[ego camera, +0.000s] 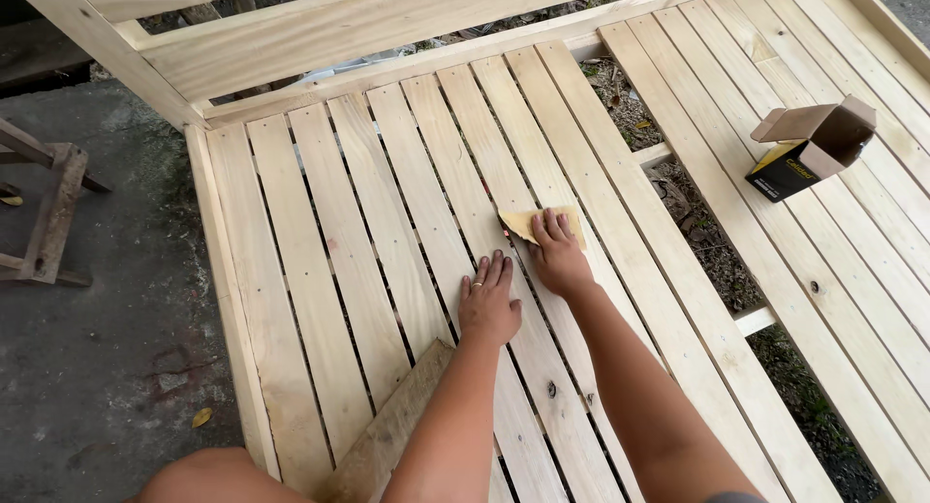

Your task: The person sands the slatted surface of a wooden bench using a sanding block, rubbing it back and forth across the planks and moving progressively to different sections of the bench seat.

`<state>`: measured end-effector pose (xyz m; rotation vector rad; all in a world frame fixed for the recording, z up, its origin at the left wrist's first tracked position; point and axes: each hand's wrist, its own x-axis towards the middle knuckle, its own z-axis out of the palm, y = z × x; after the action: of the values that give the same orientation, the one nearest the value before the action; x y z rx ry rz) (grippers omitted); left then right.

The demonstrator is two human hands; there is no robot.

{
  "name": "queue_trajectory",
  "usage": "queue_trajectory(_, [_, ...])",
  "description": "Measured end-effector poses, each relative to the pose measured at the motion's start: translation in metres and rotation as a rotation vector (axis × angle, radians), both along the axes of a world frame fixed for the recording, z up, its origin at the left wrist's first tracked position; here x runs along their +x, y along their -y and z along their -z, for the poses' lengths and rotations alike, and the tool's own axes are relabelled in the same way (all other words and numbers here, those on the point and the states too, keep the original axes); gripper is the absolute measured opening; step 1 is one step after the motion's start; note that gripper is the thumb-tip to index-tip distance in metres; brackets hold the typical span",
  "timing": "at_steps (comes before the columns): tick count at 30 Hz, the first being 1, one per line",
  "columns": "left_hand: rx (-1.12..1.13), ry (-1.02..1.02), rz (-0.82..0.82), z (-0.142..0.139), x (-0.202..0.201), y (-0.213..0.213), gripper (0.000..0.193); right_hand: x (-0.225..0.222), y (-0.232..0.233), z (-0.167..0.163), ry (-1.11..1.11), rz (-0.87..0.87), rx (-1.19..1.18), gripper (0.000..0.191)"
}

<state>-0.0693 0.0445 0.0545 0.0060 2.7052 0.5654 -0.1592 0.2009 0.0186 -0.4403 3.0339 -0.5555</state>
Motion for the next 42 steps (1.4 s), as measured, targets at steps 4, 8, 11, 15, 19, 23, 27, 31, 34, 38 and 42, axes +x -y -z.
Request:
queue_trajectory(4, [-0.135, 0.042, -0.039, -0.031, 0.028, 0.022, 0.088, 0.09, -0.019, 0.001, 0.137, 0.1, 0.011, 0.061])
queue_trajectory(8, [-0.202, 0.116, -0.091, -0.041, 0.095, 0.053, 0.093, 0.149, -0.025, 0.0, 0.092, 0.11, -0.036, 0.056])
queue_trajectory(11, [-0.211, 0.011, -0.148, -0.038, 0.129, 0.066, 0.091, 0.156, -0.031, -0.015, 0.263, 0.219, -0.167, 0.048])
queue_trajectory(15, [-0.161, -0.084, -0.153, -0.044, 0.125, 0.053, 0.086, 0.145, -0.044, -0.055, 0.328, 0.388, -0.325, 0.039])
queue_trajectory(19, [0.092, -0.165, -0.211, -0.075, 0.101, -0.004, 0.079, 0.125, -0.058, -0.113, -0.136, 0.439, -0.503, 0.034])
queue_trajectory(23, [0.436, -0.083, -0.265, -0.097, 0.106, -0.084, 0.079, 0.111, -0.073, -0.16, -0.259, 0.503, -0.522, 0.032])
queue_trajectory(27, [0.493, 0.003, -0.141, -0.077, 0.126, -0.117, 0.069, 0.111, -0.063, -0.147, -0.301, 0.344, -0.341, 0.03])
queue_trajectory(31, [0.301, -0.214, -0.333, -0.028, 0.103, -0.051, 0.044, 0.148, -0.024, -0.078, -0.03, 0.207, -0.204, 0.04])
queue_trajectory(34, [0.021, -0.255, -0.343, 0.004, 0.073, 0.031, 0.04, 0.183, 0.012, -0.032, 0.064, 0.017, -0.079, 0.056])
queue_trajectory(38, [-0.116, -0.288, -0.323, 0.025, 0.026, 0.116, 0.061, 0.165, 0.052, -0.005, 0.063, -0.019, 0.14, 0.067])
queue_trajectory(42, [-0.169, -0.207, -0.311, 0.023, -0.014, 0.148, 0.071, 0.09, 0.076, -0.005, 0.079, -0.011, 0.121, 0.065])
